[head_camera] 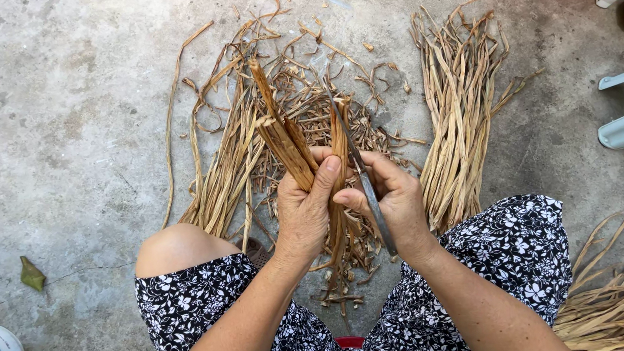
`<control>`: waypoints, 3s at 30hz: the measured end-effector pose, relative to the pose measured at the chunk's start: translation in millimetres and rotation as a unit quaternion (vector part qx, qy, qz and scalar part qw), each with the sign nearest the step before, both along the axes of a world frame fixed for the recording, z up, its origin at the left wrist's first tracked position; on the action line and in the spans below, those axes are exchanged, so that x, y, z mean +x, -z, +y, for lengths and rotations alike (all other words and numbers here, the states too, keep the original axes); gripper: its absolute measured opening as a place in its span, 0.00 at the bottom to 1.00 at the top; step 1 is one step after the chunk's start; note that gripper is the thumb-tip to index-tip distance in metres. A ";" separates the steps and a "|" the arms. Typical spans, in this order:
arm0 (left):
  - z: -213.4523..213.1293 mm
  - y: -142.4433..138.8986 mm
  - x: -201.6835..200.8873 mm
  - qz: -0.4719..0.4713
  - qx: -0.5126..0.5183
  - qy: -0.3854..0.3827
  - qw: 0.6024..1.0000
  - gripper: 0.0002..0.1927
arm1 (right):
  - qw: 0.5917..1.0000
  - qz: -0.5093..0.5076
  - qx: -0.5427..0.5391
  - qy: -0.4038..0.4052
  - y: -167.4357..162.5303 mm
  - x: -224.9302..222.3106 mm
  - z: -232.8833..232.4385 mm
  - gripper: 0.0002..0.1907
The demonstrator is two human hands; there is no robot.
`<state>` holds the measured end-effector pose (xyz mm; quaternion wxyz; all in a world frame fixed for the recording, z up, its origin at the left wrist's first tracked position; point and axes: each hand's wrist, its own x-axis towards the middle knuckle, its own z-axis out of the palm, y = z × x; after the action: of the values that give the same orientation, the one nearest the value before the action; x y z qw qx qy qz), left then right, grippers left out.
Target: The person sits on a low stool on a concrete floor and trims dried plant stalks with scissors, cutting off root ends and unwanted sections one bundle at a time. The cut pieces drop onto a growing pile of trimmed material on the ground while uncut bundles wait nearby.
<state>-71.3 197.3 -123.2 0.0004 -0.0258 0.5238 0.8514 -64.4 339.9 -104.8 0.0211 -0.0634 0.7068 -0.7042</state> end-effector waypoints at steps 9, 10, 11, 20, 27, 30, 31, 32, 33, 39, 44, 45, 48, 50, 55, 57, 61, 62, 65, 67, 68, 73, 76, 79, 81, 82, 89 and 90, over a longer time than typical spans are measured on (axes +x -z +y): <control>-9.9 -9.3 -1.8 -0.008 0.019 0.049 0.999 0.11 | 0.996 -0.078 0.006 0.037 7.7 -1.8 4.9 0.25; -10.9 -9.2 0.1 -0.022 0.020 0.071 0.997 0.11 | 0.992 -0.115 0.000 0.048 7.9 -3.3 7.5 0.24; -11.4 -8.8 1.5 -0.036 0.022 0.092 0.995 0.11 | 0.994 -0.089 -0.022 0.053 7.8 -5.3 10.3 0.22; -17.3 1.9 16.0 -0.003 -0.032 0.190 0.981 0.20 | 0.993 0.033 -0.092 0.071 -0.4 -2.3 14.0 0.20; -16.8 3.8 23.9 0.026 -0.071 0.324 0.943 0.15 | 0.977 -0.018 -0.208 0.048 -4.3 -3.9 22.1 0.22; -14.1 -0.2 26.5 -0.041 -0.074 0.369 0.926 0.12 | 0.964 -0.020 -0.261 0.041 -5.2 -4.8 24.6 0.24; -13.1 -2.5 26.0 -0.047 -0.080 0.382 0.919 0.12 | 0.961 -0.017 -0.273 0.038 -5.7 -5.5 25.1 0.25; -12.0 -5.0 25.9 -0.052 -0.086 0.396 0.913 0.12 | 0.963 -0.018 -0.265 0.047 -5.9 -5.6 26.0 0.25; -11.5 -7.9 25.7 -0.052 -0.088 0.399 0.911 0.12 | 0.965 -0.019 -0.256 0.055 -6.3 -5.7 27.0 0.26; -7.4 -16.2 24.0 -0.077 -0.149 0.301 0.939 0.18 | 0.983 0.013 -0.148 0.110 -2.4 -6.1 34.3 0.23; -15.2 -3.6 23.0 0.030 -0.127 0.200 0.971 0.20 | 0.990 0.048 -0.116 0.070 0.7 -2.1 29.8 0.22; -14.7 0.1 22.2 0.029 -0.108 0.200 0.973 0.19 | 0.989 0.044 -0.128 0.054 0.9 -0.8 27.2 0.22; -13.0 10.2 22.5 -0.001 -0.067 0.200 0.978 0.17 | 0.992 0.002 -0.117 0.045 2.4 6.1 16.9 0.23; -12.9 13.9 21.6 -0.055 -0.062 0.197 0.977 0.17 | 0.994 -0.012 -0.100 0.044 3.6 7.3 12.7 0.22; -16.8 12.2 18.1 -0.011 -0.104 0.104 0.989 0.19 | 0.997 0.017 -0.038 0.062 5.8 2.9 14.3 0.20; -20.5 9.1 15.4 0.016 -0.118 0.059 0.991 0.20 | 0.998 0.015 -0.040 0.048 5.9 1.7 15.0 0.20; -27.6 3.6 9.7 -0.001 -0.022 0.054 0.998 0.22 | 0.999 -0.047 0.004 -0.004 7.0 0.6 5.1 0.19; -26.9 2.9 9.5 -0.013 0.008 0.062 0.998 0.23 | 0.998 -0.055 -0.001 -0.014 7.6 2.1 0.9 0.20; -25.2 2.9 9.8 -0.009 0.026 0.068 0.997 0.24 | 0.998 -0.053 -0.027 -0.037 10.8 7.1 -12.1 0.24; -23.4 4.3 11.2 0.001 0.060 0.080 0.995 0.25 | 0.997 -0.017 -0.058 -0.043 14.1 7.8 -17.9 0.27; -23.0 5.1 12.0 0.006 0.077 0.087 0.993 0.25 | 0.998 -0.021 -0.043 -0.037 15.8 8.4 -18.8 0.27; -20.6 8.5 13.7 0.089 -0.046 0.123 0.987 0.31 | 0.999 -0.038 -0.014 -0.010 23.2 3.3 -11.7 0.24; -20.9 7.9 15.8 0.058 -0.071 0.178 0.980 0.33 | 0.998 0.014 -0.053 -0.011 24.4 -1.0 -5.0 0.24; -23.5 6.2 18.3 0.002 -0.088 0.195 0.977 0.35 | 0.985 -0.086 -0.145 -0.034 22.1 -0.6 -1.0 0.25; -25.5 6.2 17.9 -0.032 -0.119 0.185 0.975 0.34 | 0.989 -0.058 -0.132 -0.020 19.0 -2.2 0.4 0.24; -26.0 6.6 16.8 -0.049 -0.143 0.177 0.973 0.33 | 0.991 -0.044 -0.125 -0.014 16.7 -3.2 1.5 0.23; -14.1 16.9 23.9 0.022 -0.284 0.099 0.954 0.22 | 0.988 0.080 -0.113 0.066 6.0 9.8 8.0 0.24; -10.7 17.0 26.8 0.025 -0.324 0.096 0.941 0.20 | 0.988 0.093 -0.108 0.057 6.2 12.4 6.0 0.25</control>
<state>-44.6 186.6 -140.2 0.0612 0.0473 0.7712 0.6319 -52.0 346.0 -111.0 -0.0916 -0.0900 0.6279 -0.7676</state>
